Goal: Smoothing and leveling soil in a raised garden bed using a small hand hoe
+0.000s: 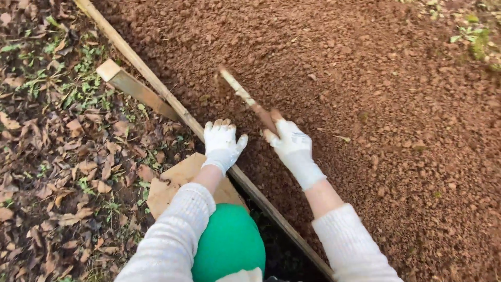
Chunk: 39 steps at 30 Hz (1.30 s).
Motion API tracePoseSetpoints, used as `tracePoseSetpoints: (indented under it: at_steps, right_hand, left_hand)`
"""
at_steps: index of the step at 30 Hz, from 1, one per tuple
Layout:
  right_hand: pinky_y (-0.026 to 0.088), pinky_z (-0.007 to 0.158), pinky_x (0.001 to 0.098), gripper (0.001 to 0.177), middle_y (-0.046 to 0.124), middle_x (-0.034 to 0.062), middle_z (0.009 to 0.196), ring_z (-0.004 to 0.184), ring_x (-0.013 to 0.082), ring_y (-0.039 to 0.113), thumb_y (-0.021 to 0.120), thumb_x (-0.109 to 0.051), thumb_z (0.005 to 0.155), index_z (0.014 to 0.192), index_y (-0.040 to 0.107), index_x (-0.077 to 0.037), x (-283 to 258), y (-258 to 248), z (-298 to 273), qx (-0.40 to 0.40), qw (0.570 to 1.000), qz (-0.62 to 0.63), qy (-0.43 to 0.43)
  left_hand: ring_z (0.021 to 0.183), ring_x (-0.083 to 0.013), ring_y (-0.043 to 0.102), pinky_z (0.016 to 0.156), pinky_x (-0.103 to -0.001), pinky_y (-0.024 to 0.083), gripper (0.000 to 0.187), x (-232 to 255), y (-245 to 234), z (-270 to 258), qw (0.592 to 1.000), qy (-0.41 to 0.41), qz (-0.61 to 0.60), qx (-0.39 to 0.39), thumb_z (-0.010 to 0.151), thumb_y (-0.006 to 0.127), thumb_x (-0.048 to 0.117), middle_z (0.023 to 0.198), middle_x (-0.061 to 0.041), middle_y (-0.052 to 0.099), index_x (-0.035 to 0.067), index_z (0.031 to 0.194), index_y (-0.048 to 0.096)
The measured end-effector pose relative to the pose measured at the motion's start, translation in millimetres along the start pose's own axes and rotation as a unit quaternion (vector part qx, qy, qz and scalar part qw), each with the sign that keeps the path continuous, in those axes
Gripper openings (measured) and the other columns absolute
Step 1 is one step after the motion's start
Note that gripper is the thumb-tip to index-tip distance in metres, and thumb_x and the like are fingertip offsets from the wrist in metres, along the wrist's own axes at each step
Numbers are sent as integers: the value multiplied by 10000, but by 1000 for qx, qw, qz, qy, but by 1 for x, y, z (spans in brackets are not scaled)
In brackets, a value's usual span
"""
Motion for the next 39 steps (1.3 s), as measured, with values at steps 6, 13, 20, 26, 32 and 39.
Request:
tracePoseSetpoints:
  at_steps: [6,13,20,26,32,39]
  right_hand:
    - [539,810,316,421,635,-19,1027,1003,176,684,618,-584,908,1198,603,-279,76,1,-56,127,982,-136,-44]
    - [518,1040,439,624,684,110,1254,1275,306,597,616,-679,861,1219,639,-169,236,-69,-195,92,966,-50,236]
    - [494,992,434,588,694,97,1253,1180,263,650,644,-497,1000,1509,543,-220,334,-86,-228,245,882,98,391]
    - [537,939,304,499,725,53,1296,1098,184,712,700,-287,945,1406,623,-112,309,-73,-242,410,906,-71,73]
    - [497,885,599,604,622,193,1187,1043,409,662,513,-465,994,1535,314,-285,344,-97,-201,216,890,56,397]
    - [485,920,528,632,670,127,1263,1135,363,650,529,-485,925,1520,439,-293,306,-99,-287,173,905,64,383]
  left_hand:
    - [813,-254,675,779,-418,415,440,16,-37,4,999,29,33,17,819,641,608,752,-33,695,186,746,744]
    - [937,-226,700,843,-380,420,430,10,-33,-2,996,27,77,34,901,620,624,862,-5,728,217,839,744]
    - [1036,-201,703,891,-365,448,573,4,-15,-2,990,40,135,-9,974,453,707,1012,18,759,233,984,774]
    - [1036,-276,665,871,-445,435,566,3,-12,-12,980,107,143,88,1046,448,645,1033,-19,692,166,1034,748]
    - [1268,-215,606,1062,-454,357,674,4,2,-10,964,109,212,122,1006,375,761,1325,27,699,220,1149,749]
    - [1241,-326,586,946,-505,419,771,122,-103,-6,978,140,91,126,906,481,794,1380,-117,649,147,1242,729]
Point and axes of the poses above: each hand's wrist, its own z-axis towards the middle knuckle, its own y-axis out of the palm, x = y × z, the point moved 6 cm from there along z, towards the middle knuckle
